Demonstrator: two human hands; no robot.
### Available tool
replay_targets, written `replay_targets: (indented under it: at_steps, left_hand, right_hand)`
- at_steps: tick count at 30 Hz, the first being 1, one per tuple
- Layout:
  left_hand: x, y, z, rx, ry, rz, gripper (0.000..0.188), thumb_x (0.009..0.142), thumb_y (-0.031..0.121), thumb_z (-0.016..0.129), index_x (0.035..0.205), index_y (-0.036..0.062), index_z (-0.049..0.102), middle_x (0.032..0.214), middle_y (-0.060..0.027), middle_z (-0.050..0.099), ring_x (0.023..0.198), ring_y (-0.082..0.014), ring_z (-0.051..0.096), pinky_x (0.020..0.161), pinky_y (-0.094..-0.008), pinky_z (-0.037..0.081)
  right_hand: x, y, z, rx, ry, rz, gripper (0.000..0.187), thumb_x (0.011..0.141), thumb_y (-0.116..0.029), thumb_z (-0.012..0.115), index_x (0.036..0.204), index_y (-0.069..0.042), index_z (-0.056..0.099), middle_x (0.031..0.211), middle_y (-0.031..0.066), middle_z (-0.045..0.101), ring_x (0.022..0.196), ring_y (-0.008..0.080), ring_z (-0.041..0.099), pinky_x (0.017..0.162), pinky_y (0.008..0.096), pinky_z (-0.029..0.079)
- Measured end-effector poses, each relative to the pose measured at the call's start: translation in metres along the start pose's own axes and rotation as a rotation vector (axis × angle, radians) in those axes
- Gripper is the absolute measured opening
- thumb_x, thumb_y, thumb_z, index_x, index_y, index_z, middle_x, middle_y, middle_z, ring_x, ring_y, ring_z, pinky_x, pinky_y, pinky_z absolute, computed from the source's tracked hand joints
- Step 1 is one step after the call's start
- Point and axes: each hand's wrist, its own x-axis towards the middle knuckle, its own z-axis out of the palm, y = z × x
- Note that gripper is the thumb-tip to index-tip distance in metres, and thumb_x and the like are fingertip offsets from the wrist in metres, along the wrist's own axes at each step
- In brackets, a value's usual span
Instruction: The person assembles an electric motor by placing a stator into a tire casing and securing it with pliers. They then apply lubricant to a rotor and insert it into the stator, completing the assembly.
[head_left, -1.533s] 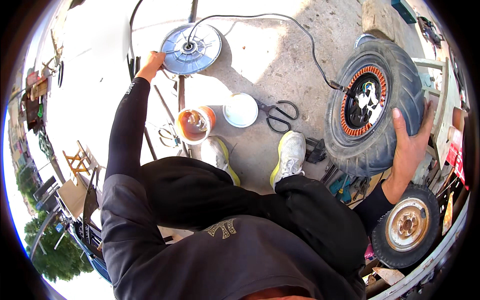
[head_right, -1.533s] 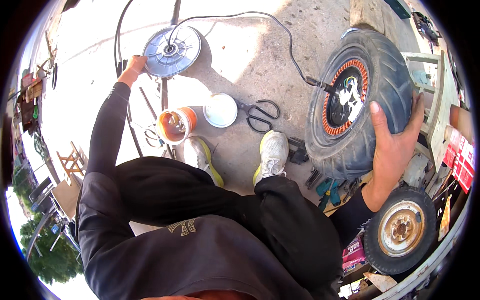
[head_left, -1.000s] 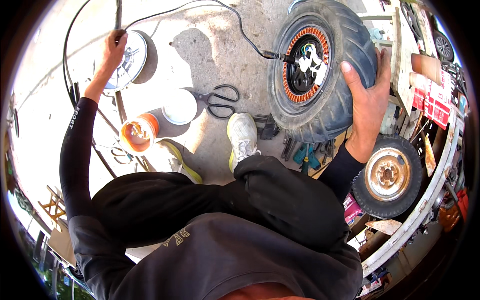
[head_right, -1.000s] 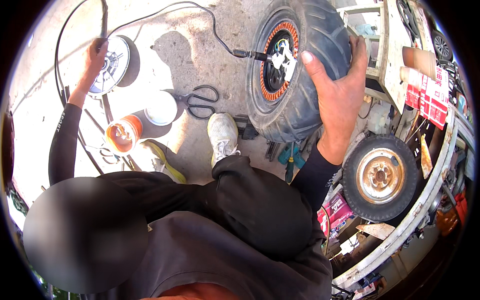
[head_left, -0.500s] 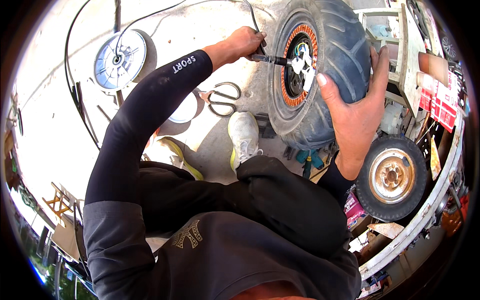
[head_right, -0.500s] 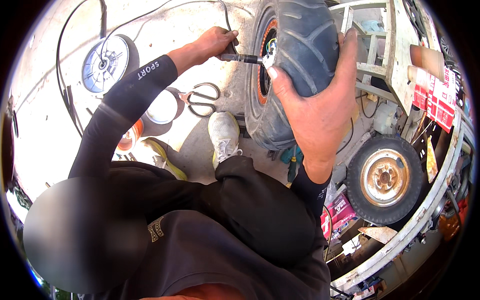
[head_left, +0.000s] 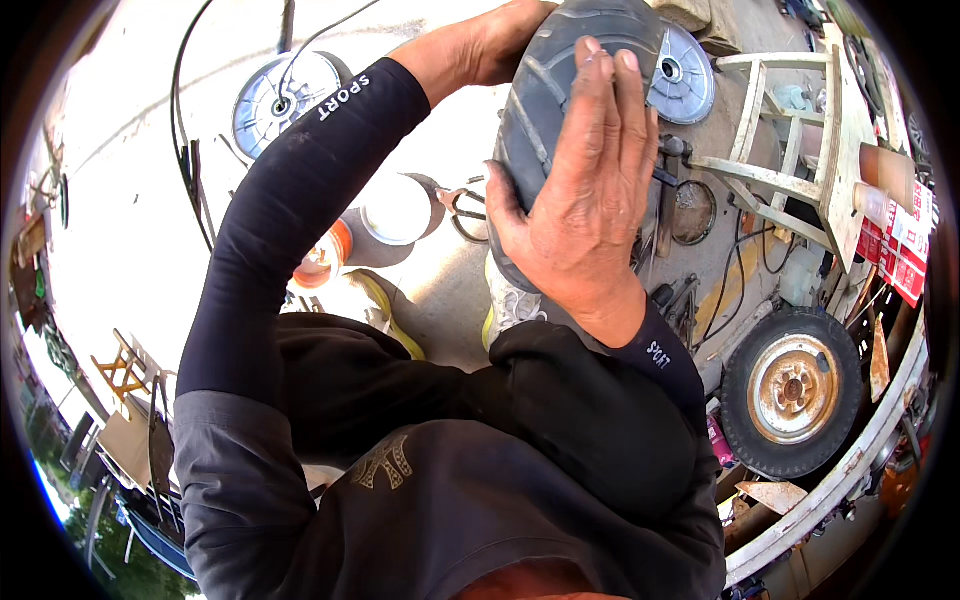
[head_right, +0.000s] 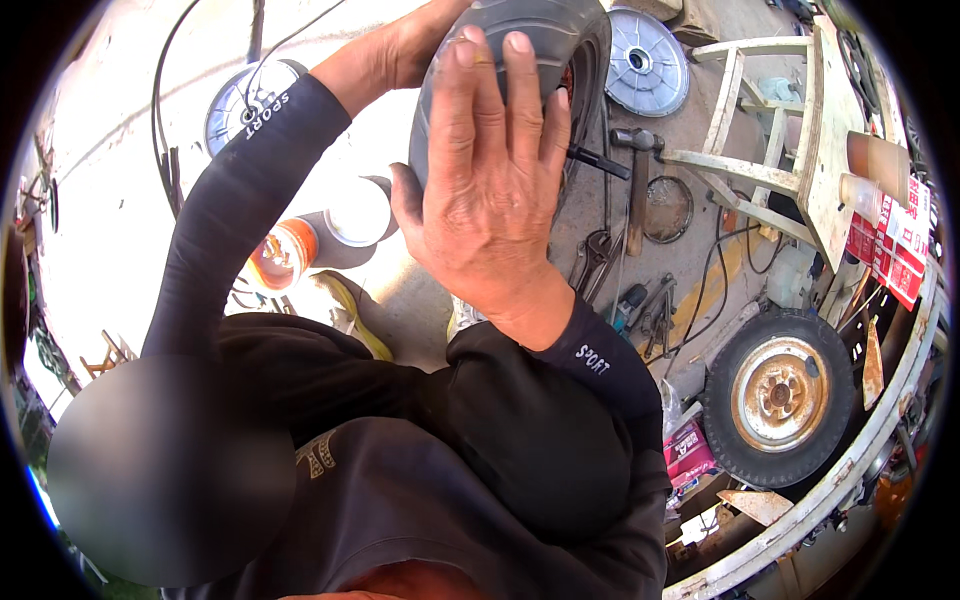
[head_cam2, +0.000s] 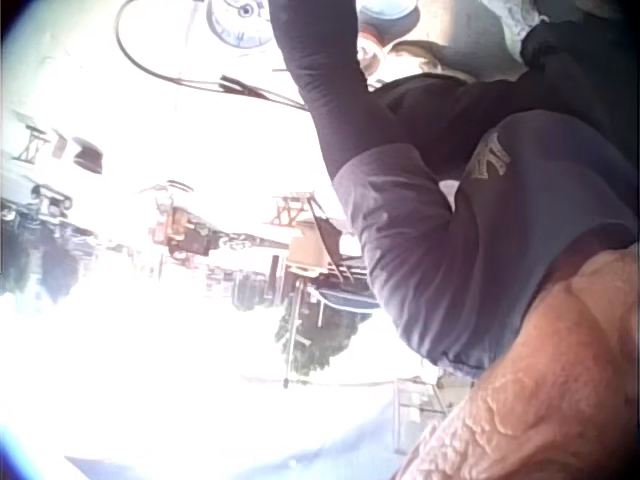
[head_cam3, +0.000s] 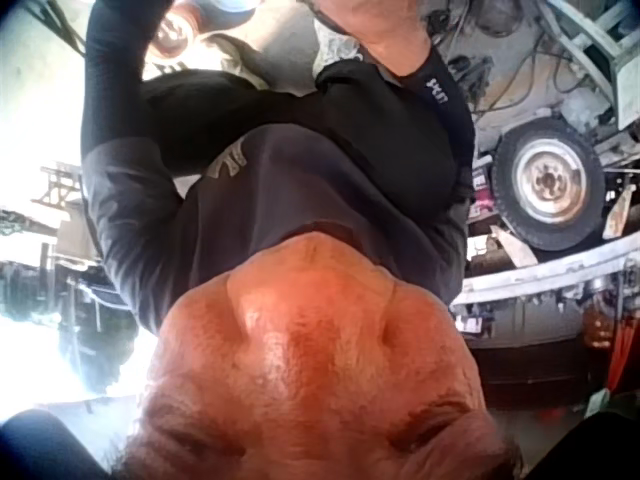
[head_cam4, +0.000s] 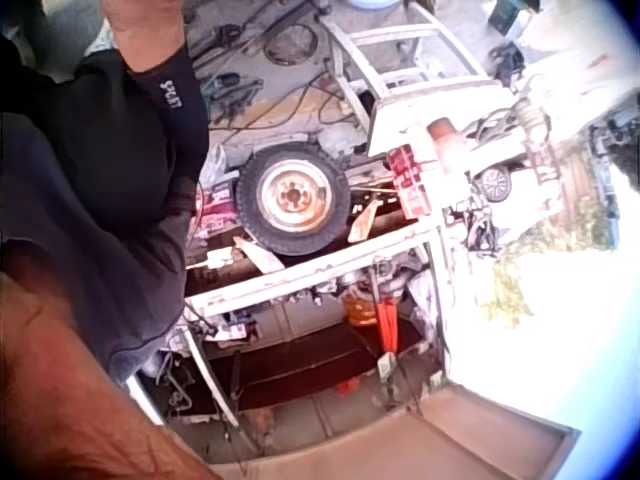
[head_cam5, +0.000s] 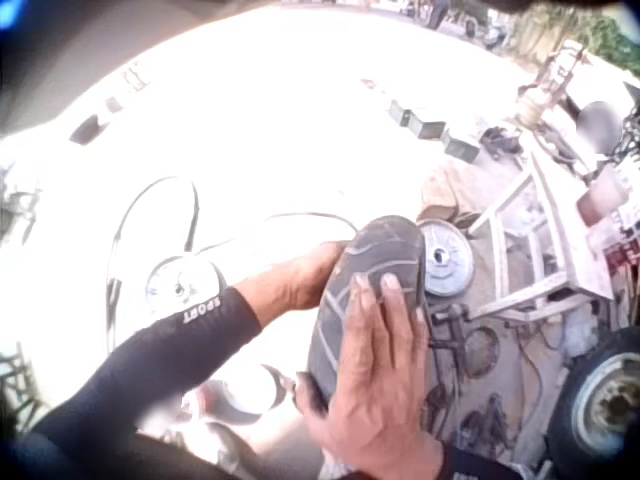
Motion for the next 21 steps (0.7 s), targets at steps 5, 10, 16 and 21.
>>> replay_targets:
  at_steps: [5,10,16,21]
  left_hand:
    - [-0.039,0.033,-0.064,0.039,0.149,-0.047,0.072,0.1,0.057,0.055,0.138,-0.0048,0.059,0.127,-0.0256,0.067,0.097,-0.0302,0.076,0.085,-0.0357,0.064]
    - [-0.065,0.042,-0.123,0.12,0.325,-0.141,0.071,0.099,0.055,0.057,0.137,-0.0047,0.059,0.126,-0.0253,0.067,0.098,-0.0302,0.075,0.086,-0.036,0.064]
    - [-0.052,0.043,-0.154,0.162,0.393,-0.238,0.071,0.097,0.054,0.059,0.137,-0.0045,0.059,0.124,-0.025,0.068,0.099,-0.0302,0.075,0.088,-0.0362,0.063]
    - [-0.033,0.041,-0.171,0.191,0.422,-0.29,0.07,0.095,0.053,0.061,0.136,-0.0043,0.059,0.122,-0.0247,0.068,0.099,-0.0303,0.074,0.089,-0.0365,0.062]
  right_hand:
    - [0.008,-0.034,0.072,0.039,0.01,-0.007,0.088,0.086,-0.015,0.071,0.161,-0.004,0.027,0.15,0.0237,0.048,0.141,0.0444,0.043,0.108,0.0692,0.033]
    - [0.0,-0.048,0.129,0.213,-0.115,-0.128,0.077,0.096,-0.024,0.057,0.163,-0.008,0.023,0.154,0.0279,0.043,0.147,0.0462,0.036,0.114,0.0705,0.027]
    - [0.017,-0.02,0.148,0.137,-0.117,-0.143,0.077,0.098,-0.03,0.06,0.164,-0.015,0.024,0.154,0.0259,0.044,0.148,0.0433,0.035,0.115,0.0669,0.029]
    - [0.005,0.001,0.163,0.21,-0.161,-0.121,0.09,0.088,-0.039,0.075,0.162,-0.016,0.028,0.156,0.0224,0.042,0.148,0.0374,0.037,0.115,0.0614,0.035]
